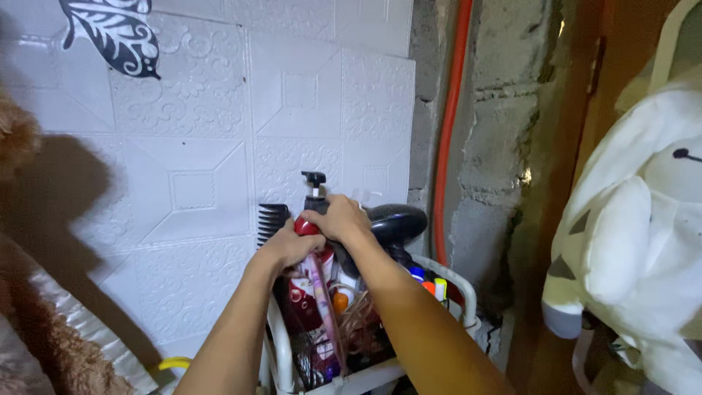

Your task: The person wipes a white plastic shelf with a dark cloth, then moves a wire basket containing a comb, bottles, and a hairdryer onto the shelf. They rearrange the items inside the basket, including a red bottle, a white bottle, and a purple tube, before placing the hairdryer back in the basket.

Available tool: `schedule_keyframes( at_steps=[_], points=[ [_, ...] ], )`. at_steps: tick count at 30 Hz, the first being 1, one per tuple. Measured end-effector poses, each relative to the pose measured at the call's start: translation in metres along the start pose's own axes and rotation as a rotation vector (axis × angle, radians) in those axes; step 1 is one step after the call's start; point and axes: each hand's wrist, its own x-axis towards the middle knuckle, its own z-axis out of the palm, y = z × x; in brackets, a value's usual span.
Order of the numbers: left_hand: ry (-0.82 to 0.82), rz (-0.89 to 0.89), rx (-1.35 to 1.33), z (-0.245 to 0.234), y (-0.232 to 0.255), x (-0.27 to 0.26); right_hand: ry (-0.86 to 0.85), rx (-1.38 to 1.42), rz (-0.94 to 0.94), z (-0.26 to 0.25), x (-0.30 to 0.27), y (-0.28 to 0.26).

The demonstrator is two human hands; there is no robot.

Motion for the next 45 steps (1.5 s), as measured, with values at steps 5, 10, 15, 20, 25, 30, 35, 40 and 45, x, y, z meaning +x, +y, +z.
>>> schedule_keyframes(
  at_steps=[5,10,15,20,25,30,35,40,45],
  points=[
    [0.065,0.059,0.604,0.003,-0.009,0.012,-0.007,-0.124,-0.054,0.01,0.007,-0.002],
    [0.027,-0.002,0.405,-0.011,-0.02,-0.006,-0.115,-0.105,-0.07,0.017,0.012,0.009],
    [0.121,0.167,0.064,-0.036,0.001,-0.019,-0.074,0.199,-0.099,-0.01,0.018,0.026],
    [-0.008,0.262,-0.2,-0.06,0.016,-0.047,-0.101,0.458,0.032,-0.037,0.002,0.03],
    [0.059,0.376,-0.29,-0.073,0.022,-0.059,-0.046,0.245,0.021,-0.029,0.0,0.032],
    [0.203,0.585,-0.341,-0.07,0.025,-0.059,-0.106,0.616,-0.119,0.001,0.008,0.034],
    [0.371,0.604,-0.034,-0.058,0.039,-0.069,-0.158,0.576,-0.142,0.005,0.006,0.029],
    [0.19,0.699,0.076,-0.052,0.055,-0.07,-0.138,0.226,-0.075,-0.023,0.011,0.033],
    [0.135,0.881,0.193,-0.048,0.058,-0.062,-0.128,0.424,-0.175,-0.055,0.023,0.06]
  ],
)
